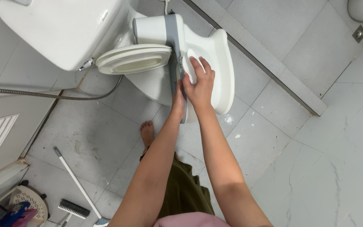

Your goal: The person wipes down a toilet seat and a handheld sprayer using a small white cloth and sprays the toilet with a handheld sprayer.

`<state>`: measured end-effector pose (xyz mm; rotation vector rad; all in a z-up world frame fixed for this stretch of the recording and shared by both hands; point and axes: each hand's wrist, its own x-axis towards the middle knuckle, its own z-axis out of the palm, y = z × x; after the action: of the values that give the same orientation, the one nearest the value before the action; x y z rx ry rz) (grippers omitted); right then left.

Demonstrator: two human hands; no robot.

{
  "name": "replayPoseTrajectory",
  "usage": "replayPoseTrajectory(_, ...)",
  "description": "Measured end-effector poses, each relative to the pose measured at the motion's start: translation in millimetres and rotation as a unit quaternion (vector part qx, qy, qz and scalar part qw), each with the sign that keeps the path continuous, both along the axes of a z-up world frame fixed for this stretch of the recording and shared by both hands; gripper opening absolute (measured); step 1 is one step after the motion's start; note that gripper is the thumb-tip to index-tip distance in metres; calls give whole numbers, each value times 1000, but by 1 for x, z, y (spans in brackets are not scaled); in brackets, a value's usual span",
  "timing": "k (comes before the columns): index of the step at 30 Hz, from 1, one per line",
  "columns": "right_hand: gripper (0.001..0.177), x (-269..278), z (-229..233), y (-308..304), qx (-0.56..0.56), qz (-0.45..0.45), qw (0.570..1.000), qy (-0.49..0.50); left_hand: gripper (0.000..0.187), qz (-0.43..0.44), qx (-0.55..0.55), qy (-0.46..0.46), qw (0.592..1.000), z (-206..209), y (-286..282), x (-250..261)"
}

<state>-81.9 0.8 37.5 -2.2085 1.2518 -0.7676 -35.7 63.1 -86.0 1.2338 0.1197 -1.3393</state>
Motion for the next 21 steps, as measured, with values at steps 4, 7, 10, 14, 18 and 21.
replayPoseTrajectory(4,51,-22,21,36,-19,11,1000,3,90,18,-24,90,995,8,0,9)
replayPoseTrajectory(7,52,-24,23,37,-7,1,1000,21,87,34,30,107,993,2,1,3)
replayPoseTrajectory(10,54,6,14,-14,19,25,999,34,87,6,70,58,996,-23,3,-5)
replayPoseTrajectory(14,53,33,14,-45,41,68,996,51,85,26,-23,-15,999,-42,6,-5)
replayPoseTrajectory(18,55,-3,36,0,39,46,997,44,84,15,18,53,998,-9,-7,18)
replayPoseTrajectory(21,56,-1,30,3,43,29,997,51,89,-1,14,95,995,9,-23,36)
